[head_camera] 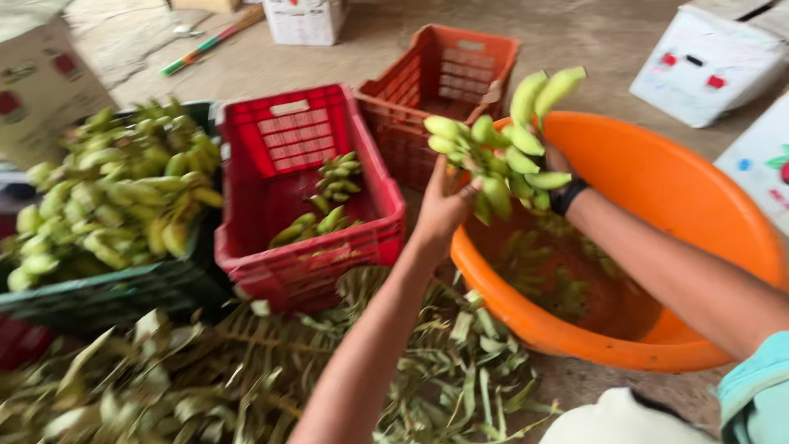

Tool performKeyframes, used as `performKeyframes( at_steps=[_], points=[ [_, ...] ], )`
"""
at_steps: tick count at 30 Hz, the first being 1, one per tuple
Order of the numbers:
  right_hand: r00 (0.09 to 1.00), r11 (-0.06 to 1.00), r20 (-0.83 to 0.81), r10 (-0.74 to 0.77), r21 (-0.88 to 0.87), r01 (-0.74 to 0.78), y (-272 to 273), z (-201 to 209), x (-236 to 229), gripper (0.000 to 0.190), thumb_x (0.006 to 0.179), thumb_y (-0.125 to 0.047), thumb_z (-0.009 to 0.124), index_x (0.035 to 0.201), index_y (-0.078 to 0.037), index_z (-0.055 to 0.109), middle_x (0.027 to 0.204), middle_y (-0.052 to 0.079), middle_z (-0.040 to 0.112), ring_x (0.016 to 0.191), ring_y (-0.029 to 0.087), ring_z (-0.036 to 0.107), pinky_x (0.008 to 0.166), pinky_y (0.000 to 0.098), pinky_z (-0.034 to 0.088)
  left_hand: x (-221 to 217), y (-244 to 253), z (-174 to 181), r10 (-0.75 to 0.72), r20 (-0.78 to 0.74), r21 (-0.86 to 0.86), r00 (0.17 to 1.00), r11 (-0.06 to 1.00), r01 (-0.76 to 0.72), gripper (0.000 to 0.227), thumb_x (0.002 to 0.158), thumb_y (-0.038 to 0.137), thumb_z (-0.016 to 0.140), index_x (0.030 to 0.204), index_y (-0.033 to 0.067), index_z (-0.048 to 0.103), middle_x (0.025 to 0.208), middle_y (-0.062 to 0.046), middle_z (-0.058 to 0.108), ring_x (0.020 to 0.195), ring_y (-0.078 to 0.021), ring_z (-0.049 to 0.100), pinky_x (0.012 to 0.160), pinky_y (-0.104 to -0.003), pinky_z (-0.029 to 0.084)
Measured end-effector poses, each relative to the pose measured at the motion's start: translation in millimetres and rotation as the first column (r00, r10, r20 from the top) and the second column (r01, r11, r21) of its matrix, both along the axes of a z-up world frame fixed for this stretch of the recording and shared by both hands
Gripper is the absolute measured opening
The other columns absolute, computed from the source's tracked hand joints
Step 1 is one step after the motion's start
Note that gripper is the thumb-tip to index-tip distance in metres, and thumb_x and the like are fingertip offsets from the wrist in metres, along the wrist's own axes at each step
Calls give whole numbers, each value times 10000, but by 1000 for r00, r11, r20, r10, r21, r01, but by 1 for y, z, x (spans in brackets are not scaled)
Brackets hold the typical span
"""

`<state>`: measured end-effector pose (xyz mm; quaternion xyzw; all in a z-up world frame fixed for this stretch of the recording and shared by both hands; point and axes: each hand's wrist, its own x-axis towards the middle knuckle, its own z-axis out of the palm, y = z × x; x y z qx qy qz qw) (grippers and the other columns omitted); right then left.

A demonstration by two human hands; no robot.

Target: The person repeatedly picks up bunches of green bananas from a large pile on the floor, washes them in an orange basin filled with water, and places them into red plastic crates. The person continues this cycle throughout the clip.

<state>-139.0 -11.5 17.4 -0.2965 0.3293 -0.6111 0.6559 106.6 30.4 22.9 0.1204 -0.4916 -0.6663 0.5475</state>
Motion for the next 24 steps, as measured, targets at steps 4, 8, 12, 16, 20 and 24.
performKeyframes(
  at_steps=[4, 8, 12, 16, 20, 24],
  points=[
    [984, 978, -111, 138, -142, -154, 27, -74, -71, 364, 1085, -523, 486, 952, -198, 580, 884, 16, 651, 897, 284, 710, 748, 458, 609, -65, 9, -41, -96, 193, 111, 976, 991, 76, 694, 962, 30, 705, 1565, 2, 363, 1446, -189, 571, 1301, -258, 561, 1066, -360, 469],
    [973, 975, -88, 214, -37, -218, 24, -148, -120, 391, 1106, -540, 447, 1061, -190, 615, 882, 64, 718, 488, 243, 620, 363, 347, 501, -60, 20, -48, 98, 493, 34, 864, 991, -131, 568, 958, 54, 714, 1470, 40, 467, 1398, -133, 586, 1209, -219, 616, 964, -343, 502],
    [957, 967, -288, -40, 232, 110, 9, -188, -129, 343, 1087, -479, 457, 1198, -199, 621, 946, 12, 710, 583, 211, 592, 418, 349, 446, 3, 49, -28, 584, 402, -282, 705, 812, -511, 398, 814, -98, 568, 1153, 35, 727, 1033, -150, 728, 932, -256, 735, 868, -344, 593],
    [879, 839, -476, -26, 467, 278, -19, -178, -115, 423, 1034, -461, 463, 1295, -169, 621, 1100, 62, 707, 792, 261, 645, 658, 479, 523, 96, 58, -7, 859, 364, -524, 361, 509, -683, 329, 756, -137, 592, 1036, 18, 668, 1011, -147, 687, 925, -307, 683, 846, -384, 553],
    [411, 760, -887, 211, 413, 502, -27, -166, -108, 498, 1005, -413, 557, 1313, -28, 626, 1270, 181, 653, 1056, 389, 656, 923, 564, 537, 211, 72, -16, 920, 392, -799, 11, 346, -492, 349, 795, -113, 622, 1095, 54, 687, 1082, -146, 684, 1064, -345, 659, 912, -438, 542],
    [-730, 920, -585, 354, 360, 157, -46, -156, -90, 492, 883, -399, 658, 1219, -56, 765, 1288, 245, 712, 1173, 399, 691, 990, 497, 557, 353, 100, -43, 869, 457, -869, -190, 390, -304, 397, 756, -51, 620, 1139, 47, 653, 1188, -164, 647, 1080, -375, 646, 920, -443, 539]
  ],
)
